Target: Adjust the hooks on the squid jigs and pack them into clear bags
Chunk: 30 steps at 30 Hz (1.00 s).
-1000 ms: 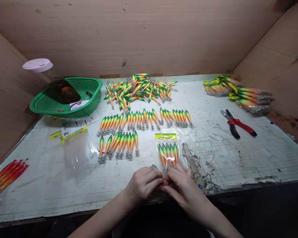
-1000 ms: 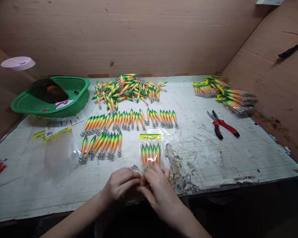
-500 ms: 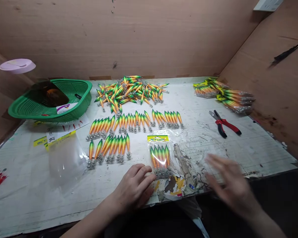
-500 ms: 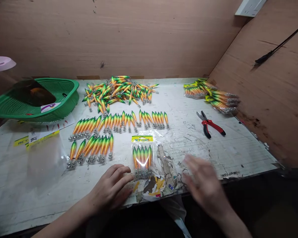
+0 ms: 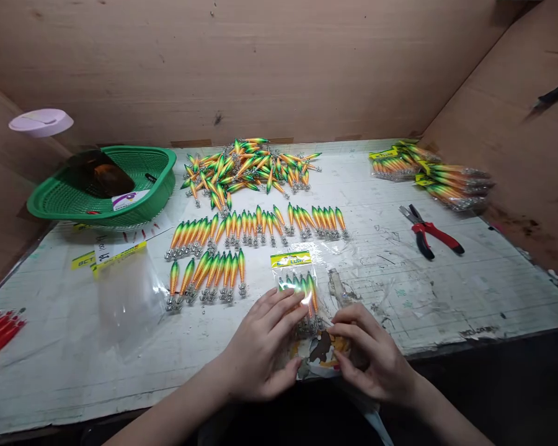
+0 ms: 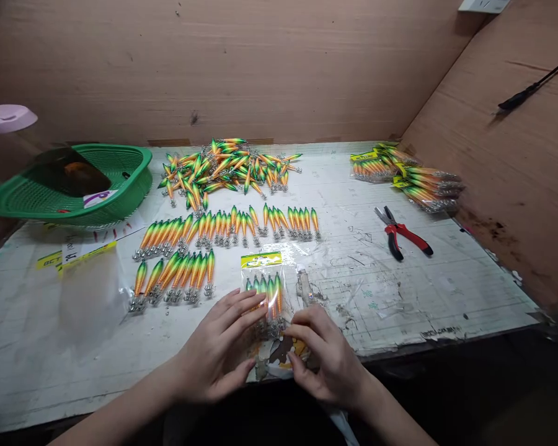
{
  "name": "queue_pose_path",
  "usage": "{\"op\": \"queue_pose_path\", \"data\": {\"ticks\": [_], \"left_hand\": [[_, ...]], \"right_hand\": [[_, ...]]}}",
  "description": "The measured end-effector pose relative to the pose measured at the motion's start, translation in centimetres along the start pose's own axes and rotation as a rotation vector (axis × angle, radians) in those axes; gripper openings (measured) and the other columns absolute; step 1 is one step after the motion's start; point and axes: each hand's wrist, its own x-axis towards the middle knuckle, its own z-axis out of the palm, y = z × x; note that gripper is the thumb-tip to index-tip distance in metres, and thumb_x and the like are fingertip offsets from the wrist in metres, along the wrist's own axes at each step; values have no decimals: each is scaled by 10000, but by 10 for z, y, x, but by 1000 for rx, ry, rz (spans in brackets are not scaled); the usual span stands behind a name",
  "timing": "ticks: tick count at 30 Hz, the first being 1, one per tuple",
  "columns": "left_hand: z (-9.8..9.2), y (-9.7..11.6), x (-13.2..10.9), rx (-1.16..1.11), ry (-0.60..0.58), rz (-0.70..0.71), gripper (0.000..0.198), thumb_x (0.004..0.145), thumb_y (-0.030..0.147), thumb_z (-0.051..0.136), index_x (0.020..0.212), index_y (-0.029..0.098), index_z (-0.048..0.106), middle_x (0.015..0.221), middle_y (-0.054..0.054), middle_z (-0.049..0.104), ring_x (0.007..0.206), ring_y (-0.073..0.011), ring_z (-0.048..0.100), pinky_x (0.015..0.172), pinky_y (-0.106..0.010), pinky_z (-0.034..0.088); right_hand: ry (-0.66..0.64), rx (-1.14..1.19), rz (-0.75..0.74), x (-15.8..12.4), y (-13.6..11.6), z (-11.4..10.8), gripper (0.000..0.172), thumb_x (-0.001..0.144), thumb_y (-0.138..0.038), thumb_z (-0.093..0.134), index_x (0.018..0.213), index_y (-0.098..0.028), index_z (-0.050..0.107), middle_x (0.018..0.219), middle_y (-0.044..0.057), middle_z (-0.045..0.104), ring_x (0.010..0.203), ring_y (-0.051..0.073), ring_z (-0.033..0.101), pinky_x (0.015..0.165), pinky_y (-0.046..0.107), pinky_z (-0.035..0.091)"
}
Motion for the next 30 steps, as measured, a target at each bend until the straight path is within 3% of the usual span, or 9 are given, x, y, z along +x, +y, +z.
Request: {"op": "queue_pose_path", "data": {"ticks": [3, 7, 20, 30], "left_hand": [[15, -4, 12, 158, -48, -9, 665, 842, 349, 558, 1412, 75, 354, 1471, -211, 424, 1413, -332, 303, 1114, -548, 323], [28, -11, 17, 236, -25, -4, 592, 868, 267, 520, 1402, 63, 369, 1438, -200, 472, 1398, -302, 345, 1106, -521, 361], [26, -8, 17, 196, -4, -37, 558, 847, 238, 526, 1377, 86, 435, 1427, -160, 500, 1370, -310, 392, 1122, -548, 332], [26, -4, 28, 256, 2, -56, 503, 780, 283, 585, 1258, 127, 571, 1289, -169, 606, 1225, -352, 516, 1069, -586, 369]], "right_hand": [[23, -87, 22, 11, -1, 11, 263, 804, -150, 585, 1054, -209, 533, 944, 78, 568, 833, 203, 569, 707, 369, 534], [31, -97, 58, 16, 4, 23, 246, 799, -129, 554, 1030, -210, 531, 951, 77, 563, 851, 208, 564, 711, 356, 522], [31, -52, 123, 22, 8, 23, 148, 840, -154, 567, 962, -208, 501, 915, 62, 547, 827, 196, 574, 704, 333, 527], [18, -27, 120, 19, 7, 23, 218, 806, -83, 511, 978, -214, 485, 946, 63, 541, 873, 202, 561, 739, 346, 520]]}}
